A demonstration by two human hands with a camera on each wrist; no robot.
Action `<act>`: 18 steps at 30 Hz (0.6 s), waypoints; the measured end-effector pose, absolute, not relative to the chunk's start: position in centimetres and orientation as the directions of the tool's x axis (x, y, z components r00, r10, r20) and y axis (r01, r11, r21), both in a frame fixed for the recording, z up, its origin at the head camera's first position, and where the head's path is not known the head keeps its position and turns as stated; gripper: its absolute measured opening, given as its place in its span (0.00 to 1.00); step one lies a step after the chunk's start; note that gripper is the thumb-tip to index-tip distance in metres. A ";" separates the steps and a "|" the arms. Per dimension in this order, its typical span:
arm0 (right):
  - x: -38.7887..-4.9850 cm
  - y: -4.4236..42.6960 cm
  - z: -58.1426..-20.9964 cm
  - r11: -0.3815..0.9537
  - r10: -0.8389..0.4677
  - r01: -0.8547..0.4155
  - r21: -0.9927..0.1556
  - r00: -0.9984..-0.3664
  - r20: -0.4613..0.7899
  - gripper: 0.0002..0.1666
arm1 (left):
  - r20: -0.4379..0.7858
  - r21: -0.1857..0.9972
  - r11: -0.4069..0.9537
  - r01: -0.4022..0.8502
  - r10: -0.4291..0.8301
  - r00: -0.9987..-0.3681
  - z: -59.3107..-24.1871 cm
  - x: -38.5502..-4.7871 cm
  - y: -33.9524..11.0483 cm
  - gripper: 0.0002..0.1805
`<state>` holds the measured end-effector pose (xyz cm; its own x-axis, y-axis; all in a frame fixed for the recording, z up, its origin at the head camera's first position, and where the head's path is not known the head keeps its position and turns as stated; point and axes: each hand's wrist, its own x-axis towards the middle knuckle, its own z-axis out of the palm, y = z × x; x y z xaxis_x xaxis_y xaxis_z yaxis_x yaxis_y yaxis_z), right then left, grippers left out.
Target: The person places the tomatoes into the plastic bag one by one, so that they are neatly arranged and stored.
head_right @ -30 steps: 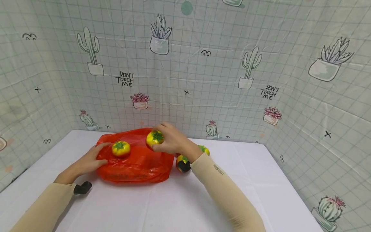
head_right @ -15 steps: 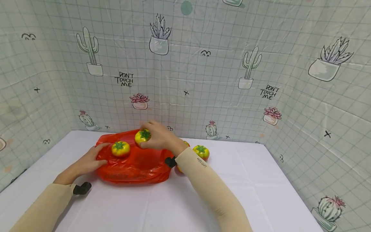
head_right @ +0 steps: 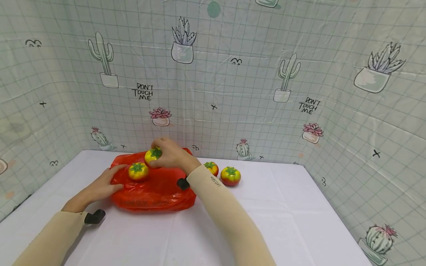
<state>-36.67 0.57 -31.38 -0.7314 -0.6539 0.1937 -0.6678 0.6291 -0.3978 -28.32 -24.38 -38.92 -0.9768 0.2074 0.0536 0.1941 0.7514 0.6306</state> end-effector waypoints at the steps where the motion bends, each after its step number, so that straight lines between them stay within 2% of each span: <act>1: -36.7 0.4 -31.5 0.633 -0.654 -0.663 -0.400 -0.734 0.183 0.27 | 0.057 0.627 0.754 0.196 0.207 -0.977 -38.9 -28.3 -24.4 0.38; 11: -37.7 0.3 -33.6 0.660 -0.657 -0.653 -0.373 -0.741 0.135 0.26 | 0.058 0.621 0.760 0.192 0.200 -0.978 -38.9 -28.1 -24.3 0.37; 18: -37.9 0.6 -34.7 0.687 -0.630 -0.598 -0.413 -0.773 0.071 0.26 | 0.041 0.627 0.759 0.178 0.196 -0.980 -39.1 -28.3 -24.3 0.38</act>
<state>-37.88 0.61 -34.72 -0.7733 -0.6301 0.0707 -0.5978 0.6873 -0.4126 -28.32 -24.27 -39.09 -0.9797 0.1964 0.0411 0.1784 0.7587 0.6266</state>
